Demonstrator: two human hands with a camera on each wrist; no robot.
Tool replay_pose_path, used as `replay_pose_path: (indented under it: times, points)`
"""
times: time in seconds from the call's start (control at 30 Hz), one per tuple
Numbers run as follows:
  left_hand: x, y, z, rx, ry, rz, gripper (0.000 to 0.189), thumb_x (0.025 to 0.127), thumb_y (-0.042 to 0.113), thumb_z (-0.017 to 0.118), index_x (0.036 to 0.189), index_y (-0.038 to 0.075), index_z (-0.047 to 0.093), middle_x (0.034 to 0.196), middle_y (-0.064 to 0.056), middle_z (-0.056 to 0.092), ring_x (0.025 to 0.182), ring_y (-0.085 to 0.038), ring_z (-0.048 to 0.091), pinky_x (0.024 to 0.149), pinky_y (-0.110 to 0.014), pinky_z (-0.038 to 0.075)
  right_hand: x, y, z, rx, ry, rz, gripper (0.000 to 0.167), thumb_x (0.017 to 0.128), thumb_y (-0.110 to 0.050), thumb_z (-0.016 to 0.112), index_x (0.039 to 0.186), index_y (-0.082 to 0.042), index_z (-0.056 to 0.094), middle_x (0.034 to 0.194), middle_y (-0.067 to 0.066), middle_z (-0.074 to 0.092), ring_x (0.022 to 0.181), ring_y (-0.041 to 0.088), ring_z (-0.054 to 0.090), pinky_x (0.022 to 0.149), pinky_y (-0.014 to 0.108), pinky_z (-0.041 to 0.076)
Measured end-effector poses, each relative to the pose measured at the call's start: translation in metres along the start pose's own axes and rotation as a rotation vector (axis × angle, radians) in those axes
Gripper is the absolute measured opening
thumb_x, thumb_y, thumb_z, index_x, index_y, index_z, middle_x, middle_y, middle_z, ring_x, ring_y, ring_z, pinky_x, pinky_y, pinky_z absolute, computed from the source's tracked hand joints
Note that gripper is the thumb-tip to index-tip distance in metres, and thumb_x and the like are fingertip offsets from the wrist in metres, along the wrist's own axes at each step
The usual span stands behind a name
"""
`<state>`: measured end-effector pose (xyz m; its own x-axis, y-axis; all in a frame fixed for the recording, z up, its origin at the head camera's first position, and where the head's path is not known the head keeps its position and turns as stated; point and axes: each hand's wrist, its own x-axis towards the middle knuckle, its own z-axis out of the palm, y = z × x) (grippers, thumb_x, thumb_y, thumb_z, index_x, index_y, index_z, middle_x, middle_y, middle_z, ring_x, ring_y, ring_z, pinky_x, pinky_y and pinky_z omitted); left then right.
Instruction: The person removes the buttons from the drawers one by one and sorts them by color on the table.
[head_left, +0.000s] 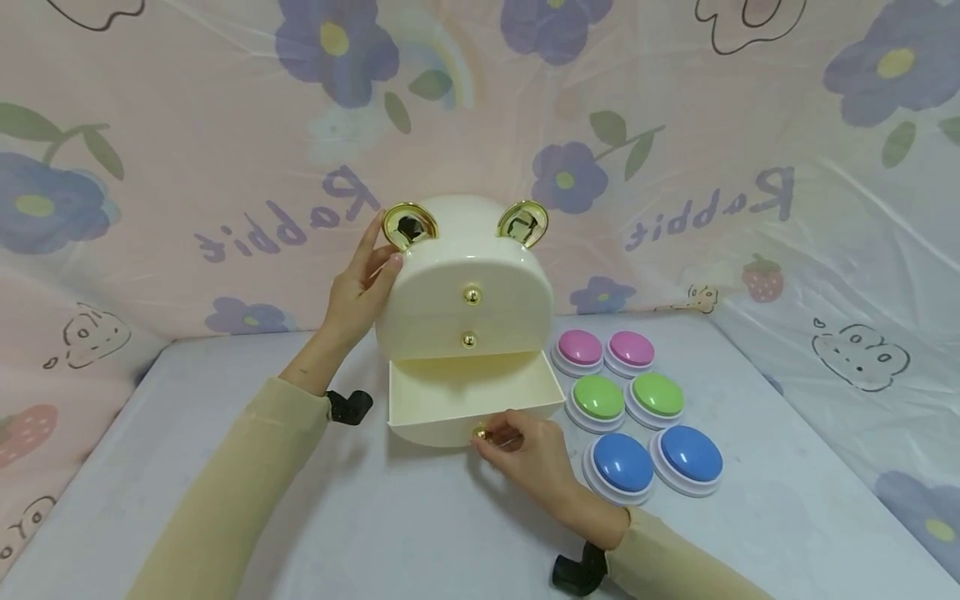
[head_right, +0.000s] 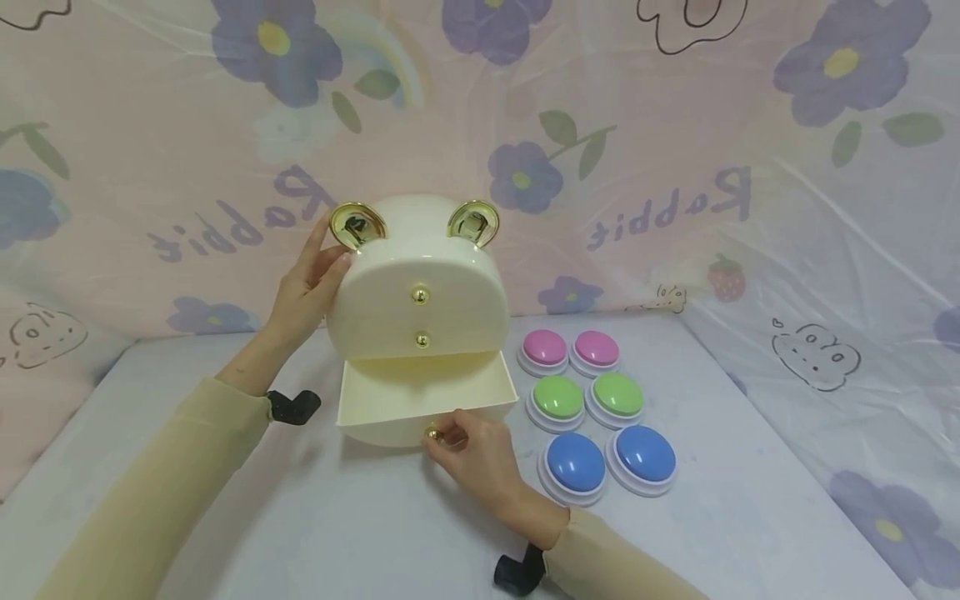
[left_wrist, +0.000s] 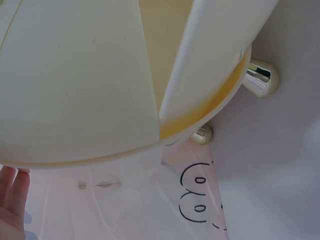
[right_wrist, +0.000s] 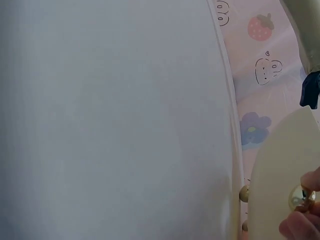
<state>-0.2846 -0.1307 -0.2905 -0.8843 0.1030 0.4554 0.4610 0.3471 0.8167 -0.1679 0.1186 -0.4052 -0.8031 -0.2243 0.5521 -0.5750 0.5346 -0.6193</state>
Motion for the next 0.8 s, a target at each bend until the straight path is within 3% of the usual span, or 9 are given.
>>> replay_pose_path:
  times: [0.07,0.3,0.8]
  points:
    - [0.001,-0.003,0.0,0.002,0.003,0.009,0.062,0.1,0.031,0.05,0.151,0.046,0.018,0.139,-0.009,0.054,0.13,-0.027,0.05,0.111,-0.047,0.038,0.003,0.001,0.001,-0.006,0.004,0.012,0.016,0.073,-0.011,0.083,0.078,-0.007,0.068,0.074,0.003,0.072,0.062,0.007,0.067,0.056,0.014,0.054]
    - [-0.012,0.035,-0.002,0.004,-0.021,-0.034,0.061,0.102,0.02,0.046,0.155,0.023,0.016,0.141,-0.019,0.05,0.13,-0.035,0.048,0.11,-0.049,0.038,0.013,0.006,0.006,0.012,0.011,0.048,0.016,0.072,-0.01,0.083,0.078,-0.008,0.069,0.074,0.002,0.072,0.062,0.006,0.067,0.057,0.015,0.055]
    - [-0.013,0.037,-0.003,0.012,-0.015,-0.04,0.061,0.102,0.021,0.046,0.155,0.024,0.017,0.141,-0.018,0.05,0.128,-0.036,0.049,0.109,-0.049,0.039,0.038,0.02,0.02,0.035,0.046,0.067,0.015,0.072,-0.009,0.083,0.077,-0.007,0.069,0.072,0.003,0.072,0.061,0.01,0.067,0.056,0.016,0.054]
